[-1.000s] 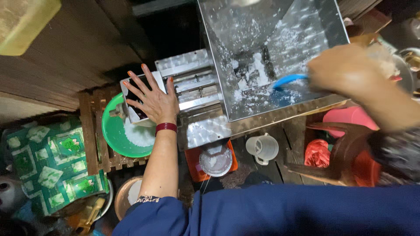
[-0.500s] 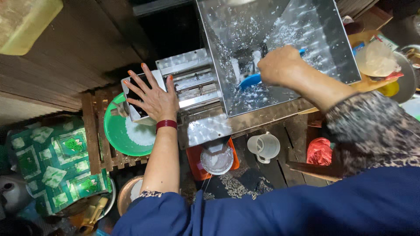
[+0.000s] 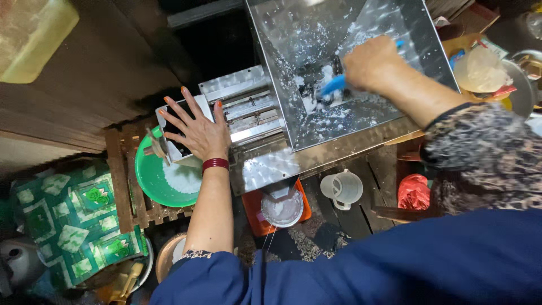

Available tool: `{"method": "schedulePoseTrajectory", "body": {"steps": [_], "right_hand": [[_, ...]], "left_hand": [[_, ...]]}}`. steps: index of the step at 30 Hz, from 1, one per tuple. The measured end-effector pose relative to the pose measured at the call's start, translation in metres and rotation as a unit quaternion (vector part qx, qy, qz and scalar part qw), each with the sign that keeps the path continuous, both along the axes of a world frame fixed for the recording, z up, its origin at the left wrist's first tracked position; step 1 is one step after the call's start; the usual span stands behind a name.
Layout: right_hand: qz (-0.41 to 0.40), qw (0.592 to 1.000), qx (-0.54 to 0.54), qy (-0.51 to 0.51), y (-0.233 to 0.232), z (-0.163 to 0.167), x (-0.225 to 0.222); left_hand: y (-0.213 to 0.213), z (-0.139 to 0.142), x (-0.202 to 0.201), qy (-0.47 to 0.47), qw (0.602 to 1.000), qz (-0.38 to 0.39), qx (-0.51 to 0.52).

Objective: The person feeds coconut into a manual grating machine and uses a blue scoop to move grated coconut from the machine tray into bowls. They also scoop grated coconut from a red basin, write on a plastic bag with a marker, and carry a green bowl of grated coconut across the workspace before returning to scoop more.

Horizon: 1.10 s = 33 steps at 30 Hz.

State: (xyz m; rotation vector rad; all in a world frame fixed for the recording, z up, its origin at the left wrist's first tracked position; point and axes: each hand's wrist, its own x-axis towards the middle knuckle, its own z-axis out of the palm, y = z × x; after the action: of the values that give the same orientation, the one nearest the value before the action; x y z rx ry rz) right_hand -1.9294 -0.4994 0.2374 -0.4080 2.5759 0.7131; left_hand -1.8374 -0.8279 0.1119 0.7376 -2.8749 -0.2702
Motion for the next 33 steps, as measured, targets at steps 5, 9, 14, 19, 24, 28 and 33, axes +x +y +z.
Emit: {"method": "schedulePoseTrajectory", "body": {"steps": [5,9,14,19,24,28,33], "right_hand": [[-0.012,0.997,0.067,-0.035,0.0,-0.006,0.004],[0.008,0.997,-0.012,0.071,0.009,-0.011,0.007],[-0.037,0.983,-0.072,0.166,0.034,0.019,0.018],[-0.084,0.96,-0.169,0.208,0.035,0.053,0.071],[-0.01,0.918,-0.146,0.369,0.056,0.042,0.132],[-0.208,0.72,-0.592,0.296,0.065,0.001,0.198],[-0.273,0.395,-0.815,0.324,0.05,-0.101,0.316]], "left_hand": [[0.0,-0.001,-0.001,0.005,1.0,-0.001,-0.001],[0.001,0.0,-0.001,0.007,1.0,0.002,0.001],[0.002,0.0,-0.004,0.011,1.0,0.001,-0.007],[0.003,-0.007,-0.006,0.056,0.998,-0.013,-0.002],[-0.006,-0.011,-0.007,0.151,0.98,-0.101,0.087],[-0.039,-0.027,0.03,0.267,0.912,-0.256,0.178],[-0.116,-0.094,0.183,0.168,0.887,-0.356,0.244]]}}
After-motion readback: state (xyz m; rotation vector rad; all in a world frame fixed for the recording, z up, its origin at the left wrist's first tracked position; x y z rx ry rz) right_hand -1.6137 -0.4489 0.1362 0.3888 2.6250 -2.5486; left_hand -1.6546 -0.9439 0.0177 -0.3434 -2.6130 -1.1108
